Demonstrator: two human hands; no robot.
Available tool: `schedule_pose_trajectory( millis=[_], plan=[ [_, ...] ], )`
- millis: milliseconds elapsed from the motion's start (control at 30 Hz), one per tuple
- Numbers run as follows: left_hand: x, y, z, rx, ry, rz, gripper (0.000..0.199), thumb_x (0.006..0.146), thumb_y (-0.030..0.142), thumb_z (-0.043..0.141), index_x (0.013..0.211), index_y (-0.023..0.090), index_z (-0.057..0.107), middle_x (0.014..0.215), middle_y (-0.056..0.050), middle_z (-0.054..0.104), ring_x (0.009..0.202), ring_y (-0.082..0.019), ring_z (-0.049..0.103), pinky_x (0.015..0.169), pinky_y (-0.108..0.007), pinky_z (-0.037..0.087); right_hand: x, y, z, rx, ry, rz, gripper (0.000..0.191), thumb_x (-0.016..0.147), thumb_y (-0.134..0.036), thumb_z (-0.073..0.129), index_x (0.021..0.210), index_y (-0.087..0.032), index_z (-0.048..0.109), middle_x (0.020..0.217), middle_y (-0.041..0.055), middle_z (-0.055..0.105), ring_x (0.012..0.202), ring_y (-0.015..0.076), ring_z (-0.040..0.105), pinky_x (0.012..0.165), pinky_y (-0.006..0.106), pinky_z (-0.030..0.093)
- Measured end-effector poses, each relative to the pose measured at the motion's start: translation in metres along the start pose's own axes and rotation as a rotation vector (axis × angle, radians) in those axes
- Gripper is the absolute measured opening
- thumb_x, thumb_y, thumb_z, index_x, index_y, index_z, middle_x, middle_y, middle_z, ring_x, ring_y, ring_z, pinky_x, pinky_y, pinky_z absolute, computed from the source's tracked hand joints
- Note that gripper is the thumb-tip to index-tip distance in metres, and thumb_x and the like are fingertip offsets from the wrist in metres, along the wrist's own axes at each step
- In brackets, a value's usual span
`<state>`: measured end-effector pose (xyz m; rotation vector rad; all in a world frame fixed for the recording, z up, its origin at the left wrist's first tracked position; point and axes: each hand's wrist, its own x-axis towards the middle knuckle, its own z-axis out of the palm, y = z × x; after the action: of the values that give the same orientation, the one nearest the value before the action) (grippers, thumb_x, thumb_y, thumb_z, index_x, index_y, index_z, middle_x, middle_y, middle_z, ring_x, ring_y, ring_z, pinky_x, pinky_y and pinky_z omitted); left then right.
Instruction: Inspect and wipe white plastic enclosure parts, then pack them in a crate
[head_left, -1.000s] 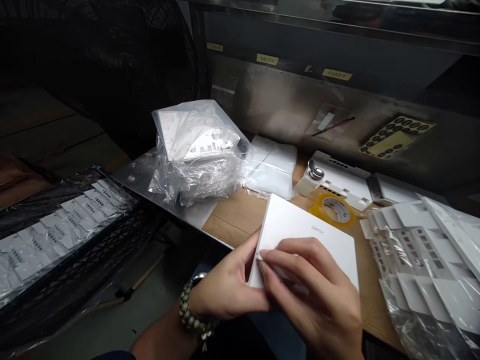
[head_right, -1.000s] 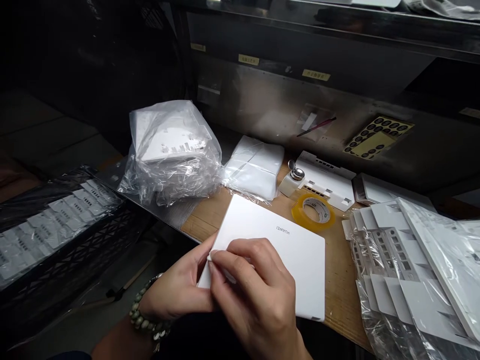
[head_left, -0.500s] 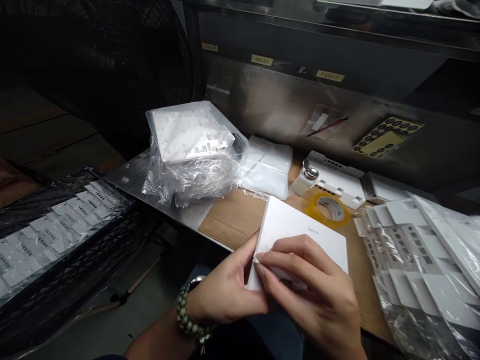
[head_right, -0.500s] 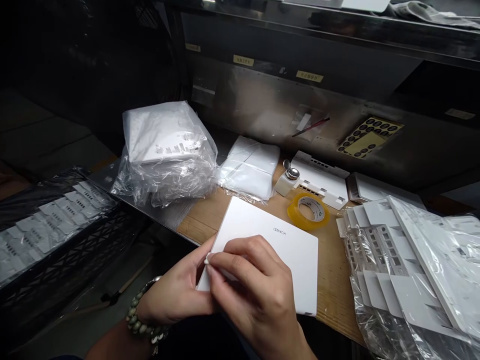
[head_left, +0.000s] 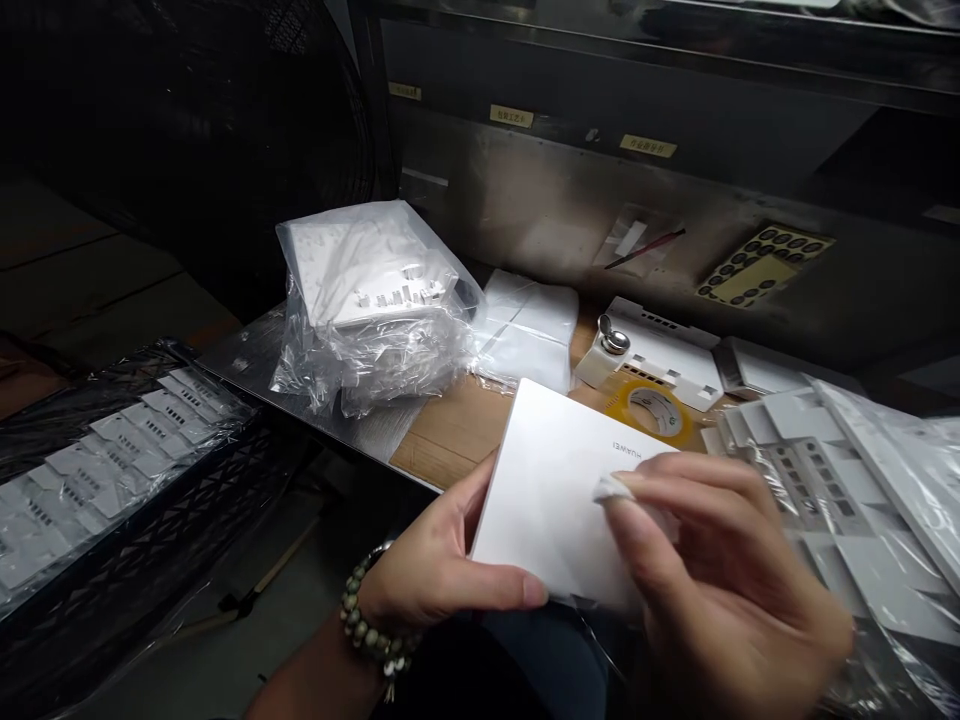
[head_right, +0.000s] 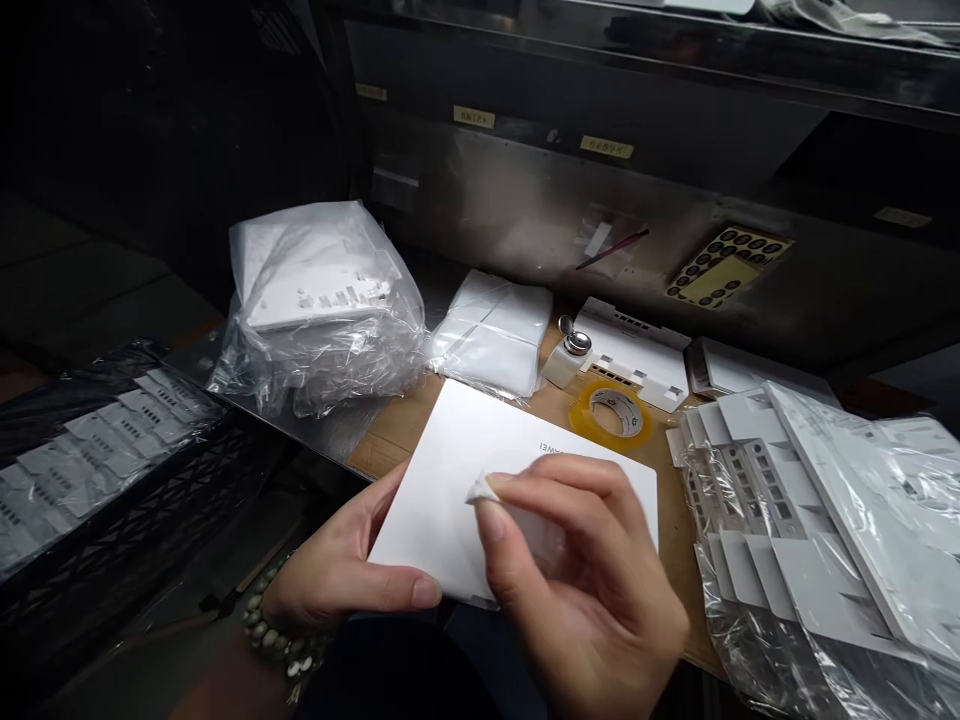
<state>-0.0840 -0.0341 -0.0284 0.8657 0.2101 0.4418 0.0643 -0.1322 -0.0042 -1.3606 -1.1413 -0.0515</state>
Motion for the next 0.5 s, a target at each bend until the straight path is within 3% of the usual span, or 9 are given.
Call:
schedule_pose_trajectory(
  millis=[233, 333, 400, 467, 500],
  plan=[
    [-0.002, -0.006, -0.002, 0.098, 0.039, -0.031, 0.074, 0.072, 0.011, 0.083, 0.139, 0.024, 0.055, 0.116, -0.008, 0.071, 0.1, -0.021, 0.068, 0.08, -0.024, 0.051, -0.003, 0.003, 0.014, -0.037, -0.209, -0.04, 0.026, 0.083, -0.011, 0.074, 0.104, -0.026, 0.074, 0.1, 0.0036, 0.064, 0.09, 0.0178, 0.064, 0.071, 0.029, 0.053],
    [-0.002, -0.008, -0.001, 0.19, 0.023, 0.011, 0.063, 0.076, 0.011, 0.081, 0.134, 0.024, 0.059, 0.118, -0.007, 0.07, 0.106, -0.023, 0.067, 0.086, -0.026, 0.052, -0.003, 0.002, 0.019, -0.09, -0.28, -0.106, 0.028, 0.085, -0.01, 0.072, 0.109, -0.023, 0.073, 0.102, 0.0046, 0.066, 0.091, 0.0169, 0.065, 0.077, 0.029, 0.054],
    [-0.002, -0.008, -0.002, 0.199, 0.022, 0.034, 0.068, 0.073, 0.01, 0.083, 0.135, 0.024, 0.058, 0.123, -0.008, 0.069, 0.112, -0.026, 0.066, 0.093, -0.03, 0.052, -0.003, -0.001, 0.018, -0.036, -0.406, -0.126, 0.024, 0.085, -0.01, 0.071, 0.105, -0.022, 0.073, 0.097, 0.0041, 0.067, 0.087, 0.0157, 0.066, 0.074, 0.027, 0.055],
    [-0.001, -0.007, -0.003, 0.165, 0.034, 0.027, 0.08, 0.069, 0.01, 0.087, 0.14, 0.025, 0.054, 0.127, -0.009, 0.068, 0.116, -0.029, 0.065, 0.096, -0.033, 0.052, -0.002, -0.003, 0.01, 0.074, -0.502, -0.063, 0.018, 0.085, -0.012, 0.073, 0.099, -0.023, 0.074, 0.09, 0.0026, 0.067, 0.08, 0.0147, 0.065, 0.066, 0.025, 0.054],
    [-0.001, -0.006, -0.005, 0.144, 0.041, 0.021, 0.084, 0.068, 0.01, 0.088, 0.142, 0.025, 0.052, 0.128, -0.01, 0.068, 0.118, -0.031, 0.064, 0.095, -0.033, 0.052, -0.002, -0.002, 0.003, 0.139, -0.473, -0.002, 0.014, 0.086, -0.014, 0.073, 0.096, -0.024, 0.075, 0.088, 0.0026, 0.066, 0.079, 0.0152, 0.065, 0.063, 0.025, 0.053]
  ],
)
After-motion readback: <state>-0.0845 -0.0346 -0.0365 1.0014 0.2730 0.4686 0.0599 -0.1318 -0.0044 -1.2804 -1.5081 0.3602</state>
